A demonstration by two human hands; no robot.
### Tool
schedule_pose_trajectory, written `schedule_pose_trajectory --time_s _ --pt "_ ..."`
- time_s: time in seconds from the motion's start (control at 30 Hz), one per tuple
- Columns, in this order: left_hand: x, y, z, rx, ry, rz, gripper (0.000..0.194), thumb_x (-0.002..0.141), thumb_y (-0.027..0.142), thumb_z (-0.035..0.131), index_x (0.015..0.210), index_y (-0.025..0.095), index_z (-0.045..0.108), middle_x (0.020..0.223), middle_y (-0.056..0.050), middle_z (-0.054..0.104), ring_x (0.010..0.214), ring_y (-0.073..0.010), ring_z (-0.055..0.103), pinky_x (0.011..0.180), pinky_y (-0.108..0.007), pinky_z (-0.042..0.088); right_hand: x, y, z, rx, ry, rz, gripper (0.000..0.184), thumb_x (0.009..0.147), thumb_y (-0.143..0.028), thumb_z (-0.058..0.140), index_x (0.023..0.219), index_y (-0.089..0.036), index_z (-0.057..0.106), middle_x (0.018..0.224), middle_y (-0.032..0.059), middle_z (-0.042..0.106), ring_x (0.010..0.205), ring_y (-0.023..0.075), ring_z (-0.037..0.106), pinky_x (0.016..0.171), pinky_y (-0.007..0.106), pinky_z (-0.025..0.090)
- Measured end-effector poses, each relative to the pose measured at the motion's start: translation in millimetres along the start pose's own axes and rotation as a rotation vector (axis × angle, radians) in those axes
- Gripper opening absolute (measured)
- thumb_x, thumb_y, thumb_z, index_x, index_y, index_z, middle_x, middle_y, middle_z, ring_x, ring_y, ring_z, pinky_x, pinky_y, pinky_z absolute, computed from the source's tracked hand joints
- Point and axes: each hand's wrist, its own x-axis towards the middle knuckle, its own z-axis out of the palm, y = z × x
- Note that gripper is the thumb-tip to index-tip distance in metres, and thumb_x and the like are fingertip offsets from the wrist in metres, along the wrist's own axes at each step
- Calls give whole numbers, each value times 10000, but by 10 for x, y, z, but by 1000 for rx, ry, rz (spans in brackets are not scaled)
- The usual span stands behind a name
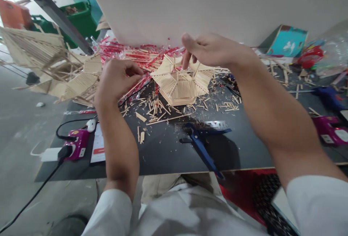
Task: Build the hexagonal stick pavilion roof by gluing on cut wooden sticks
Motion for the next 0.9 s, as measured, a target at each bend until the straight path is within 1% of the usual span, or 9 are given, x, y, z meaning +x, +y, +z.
schedule_pose_trajectory --time_s 0.07,0.13,0.23,0.37,0.53,0.63,0.7,0.8,0.9 --pt "29 -61 27 -25 14 -5 191 831 352 738 947 202 761 898 -15 770 837 -178 684 804 -354 532 151 -119 -30 -71 -102 60 903 1010 -878 256 767 -227 832 822 127 734 847 284 663 884 459 503" --pt "53 -102 42 -32 14 -10 266 826 333 749 1042 180 776 903 -20 771 844 -172 696 802 -335 541 276 -223 -64 -143 -200 150 919 1008 -876 239 768 -217 832 828 146 734 887 309 659 926 497 495" --pt "81 -121 42 44 21 -8 311 876 338 711 1110 153 799 936 -22 785 866 -169 686 846 -348 538 402 -290 -122 -219 -267 195 942 1038 -832 172 790 -211 837 796 149 723 901 302 639 943 498 486" --pt "117 -130 19 82 29 -17 241 923 341 704 1019 144 805 926 -24 786 841 -159 647 839 -352 508 490 -218 -135 -197 -348 218 939 990 -903 230 877 -215 858 741 112 697 809 255 622 845 426 487" --pt "140 -195 -1 113 70 -110 290 888 429 792 912 140 773 756 0 695 718 -133 571 683 -316 422 585 -80 -31 -138 -513 160 900 1007 -885 319 943 -170 864 705 75 677 684 178 590 780 376 493" --pt "114 -176 -32 172 64 -121 332 941 482 741 945 153 787 747 -4 682 709 -144 566 682 -329 399 654 13 34 -152 -503 136 891 946 -934 409 917 -169 865 705 72 678 653 166 578 736 363 491" --pt "94 -139 -57 185 56 -117 304 967 448 711 982 159 803 816 -24 725 763 -165 608 735 -341 426 702 99 83 -116 -502 149 869 917 -941 474 923 -162 861 704 61 675 657 158 582 736 352 497" --pt "88 -120 -77 160 91 -127 238 972 352 691 1057 159 803 928 -48 768 856 -192 650 842 -363 476 764 245 154 26 -443 152 762 872 -889 640 923 -157 849 706 32 670 695 148 627 761 331 512" --pt "106 -166 -69 123 123 -128 261 995 306 646 1166 156 772 982 -57 767 888 -200 646 868 -375 501 778 331 158 146 -356 114 651 848 -810 755 880 -165 839 730 32 698 745 168 682 771 335 545"
